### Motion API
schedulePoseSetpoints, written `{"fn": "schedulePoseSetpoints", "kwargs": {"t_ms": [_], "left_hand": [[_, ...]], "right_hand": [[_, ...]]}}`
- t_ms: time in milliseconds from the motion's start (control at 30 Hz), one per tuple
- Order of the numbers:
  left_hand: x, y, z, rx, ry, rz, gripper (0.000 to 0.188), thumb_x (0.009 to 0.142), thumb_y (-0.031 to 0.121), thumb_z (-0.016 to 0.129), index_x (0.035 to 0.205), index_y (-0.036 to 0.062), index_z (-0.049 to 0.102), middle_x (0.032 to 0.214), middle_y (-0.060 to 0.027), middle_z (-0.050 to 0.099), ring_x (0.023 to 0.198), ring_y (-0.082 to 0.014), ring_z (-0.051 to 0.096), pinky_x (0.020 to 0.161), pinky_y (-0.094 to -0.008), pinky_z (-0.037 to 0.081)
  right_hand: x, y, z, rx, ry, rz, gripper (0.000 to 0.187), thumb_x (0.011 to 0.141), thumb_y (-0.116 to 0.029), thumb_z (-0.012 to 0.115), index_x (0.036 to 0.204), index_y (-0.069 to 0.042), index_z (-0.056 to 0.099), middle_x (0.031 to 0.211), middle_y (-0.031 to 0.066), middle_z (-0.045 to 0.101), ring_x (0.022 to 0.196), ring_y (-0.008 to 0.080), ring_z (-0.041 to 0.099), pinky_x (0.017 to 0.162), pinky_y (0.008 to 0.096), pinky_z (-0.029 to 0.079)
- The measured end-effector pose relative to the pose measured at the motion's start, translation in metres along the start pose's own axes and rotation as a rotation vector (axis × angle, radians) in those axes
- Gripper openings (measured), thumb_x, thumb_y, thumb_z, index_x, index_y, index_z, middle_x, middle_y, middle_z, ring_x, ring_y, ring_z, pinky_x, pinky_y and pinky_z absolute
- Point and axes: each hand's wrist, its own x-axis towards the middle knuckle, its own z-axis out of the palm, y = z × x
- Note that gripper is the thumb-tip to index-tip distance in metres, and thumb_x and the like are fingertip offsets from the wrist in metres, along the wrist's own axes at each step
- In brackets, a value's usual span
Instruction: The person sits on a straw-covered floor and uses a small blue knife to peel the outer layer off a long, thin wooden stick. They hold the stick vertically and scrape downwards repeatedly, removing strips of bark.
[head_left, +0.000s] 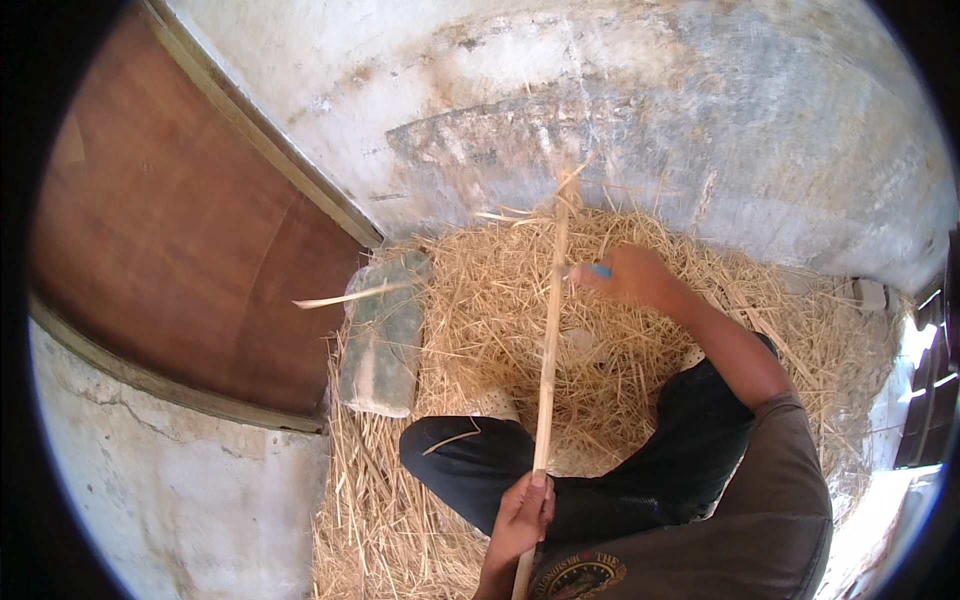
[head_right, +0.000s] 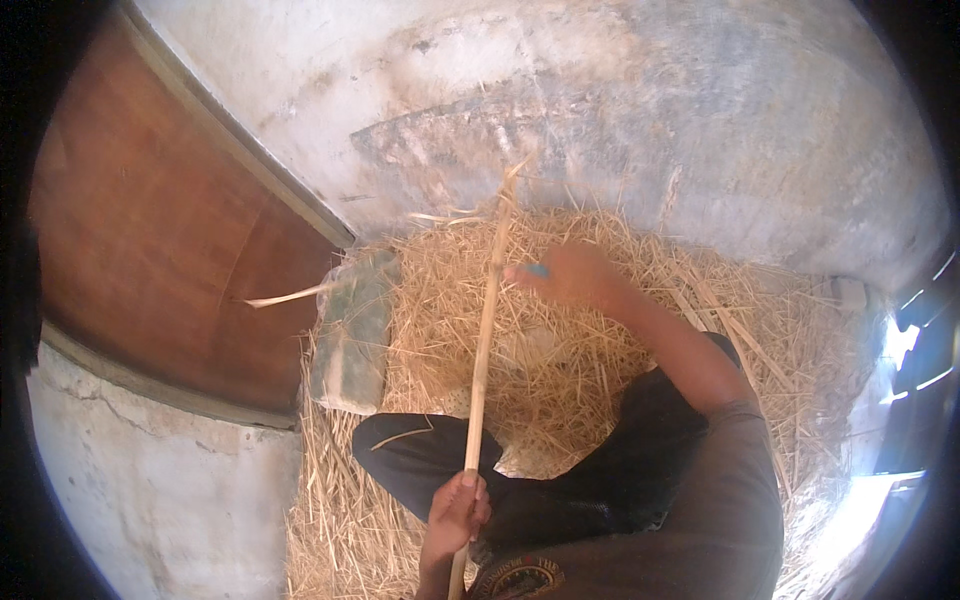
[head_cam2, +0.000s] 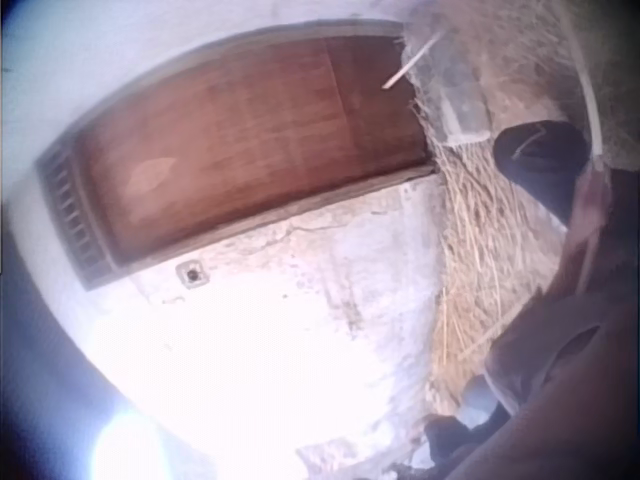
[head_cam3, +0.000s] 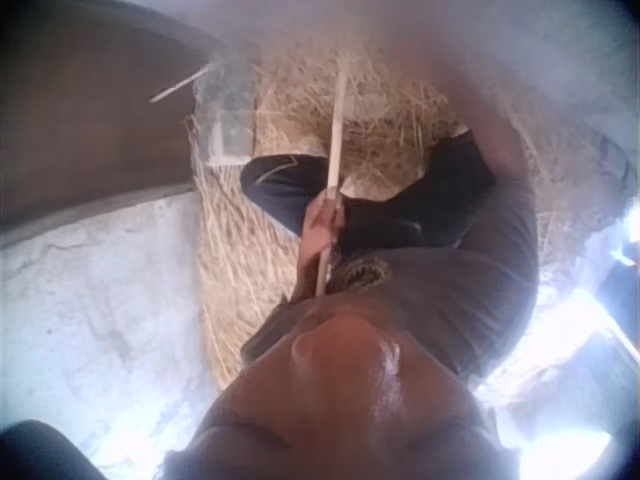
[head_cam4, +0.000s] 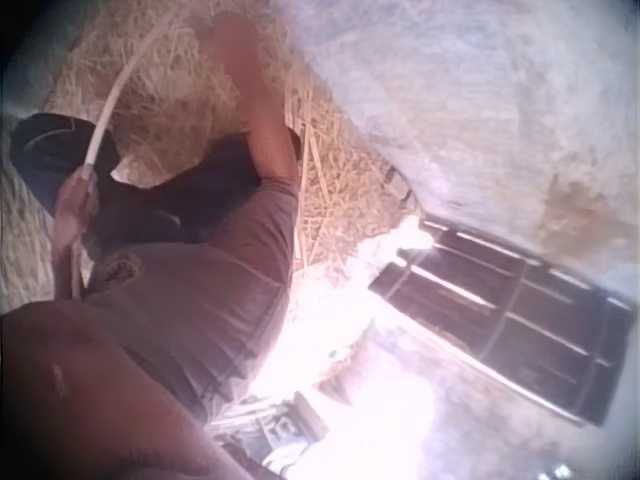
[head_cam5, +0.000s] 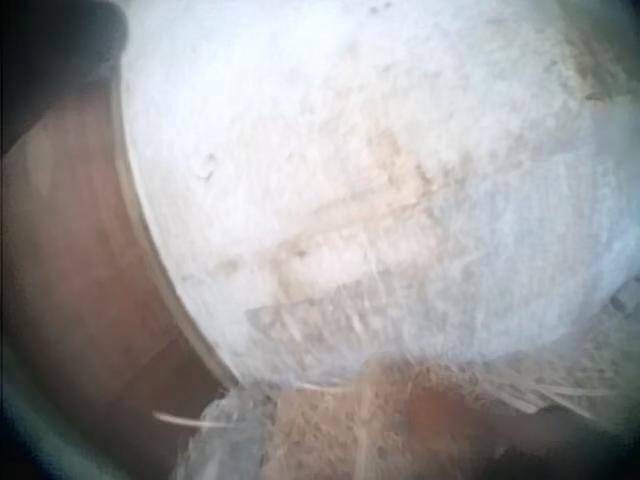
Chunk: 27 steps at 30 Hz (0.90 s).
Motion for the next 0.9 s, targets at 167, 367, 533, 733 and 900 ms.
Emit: {"fn": "schedulePoseSetpoints", "kwargs": {"t_ms": [167, 367, 533, 733, 900], "left_hand": [[0.001, 0.011, 0.0, 0.058, 0.035, 0.098, 0.032, 0.103, 0.033, 0.037, 0.082, 0.0089, 0.044, 0.051, 0.0014, 0.039, 0.039, -0.0067, 0.033, 0.04, -0.0217, 0.029], [-0.003, 0.013, 0.003, 0.199, 0.058, 0.103, 0.033, 0.101, 0.033, 0.042, 0.081, 0.0083, 0.045, 0.057, 0.0032, 0.042, 0.045, -0.0045, 0.035, 0.042, -0.0215, 0.03], [-0.001, 0.016, 0.003, 0.103, 0.068, 0.102, 0.028, 0.101, 0.029, 0.045, 0.084, 0.0073, 0.045, 0.058, 0.0042, 0.04, 0.05, -0.004, 0.036, 0.044, -0.0209, 0.029], [-0.007, 0.009, 0.004, 0.25, 0.021, 0.102, 0.021, 0.1, 0.023, 0.048, 0.093, 0.0031, 0.049, 0.061, 0.004, 0.039, 0.055, -0.004, 0.036, 0.048, -0.0238, 0.031], [-0.013, 0.012, 0.011, 0.332, -0.027, 0.108, 0.022, 0.099, 0.024, 0.051, 0.093, 0.003, 0.048, 0.061, 0.0036, 0.039, 0.057, -0.004, 0.037, 0.05, -0.0234, 0.032]], "right_hand": [[-0.041, -0.039, 0.022, -0.059, -0.021, -0.332, 0.085, 0.079, -0.082, 0.036, 0.056, -0.004, 0.06, 0.046, 0.0106, 0.05, 0.047, 0.0259, 0.055, 0.045, 0.0421, 0.043], [0.001, 0.002, 0.019, 0.008, 0.137, -0.153, 0.077, 0.081, -0.077, 0.043, 0.055, -0.006, 0.058, 0.043, 0.0091, 0.045, 0.04, 0.0263, 0.048, 0.042, 0.0415, 0.039], [-0.019, -0.025, 0.036, -0.007, 0.175, -0.362, 0.075, 0.082, -0.076, 0.043, 0.057, -0.007, 0.059, 0.044, 0.0074, 0.046, 0.039, 0.0239, 0.047, 0.041, 0.0404, 0.038], [0.025, 0.02, 0.022, -0.031, 0.213, -0.166, 0.075, 0.081, -0.076, 0.044, 0.055, -0.007, 0.058, 0.045, 0.0072, 0.044, 0.042, 0.0221, 0.046, 0.045, 0.0396, 0.04], [0.055, 0.049, -0.011, -0.002, 0.121, 0.215, 0.086, 0.079, -0.082, 0.037, 0.06, -0.001, 0.06, 0.057, 0.0119, 0.056, 0.062, 0.0234, 0.06, 0.056, 0.0411, 0.049]]}}
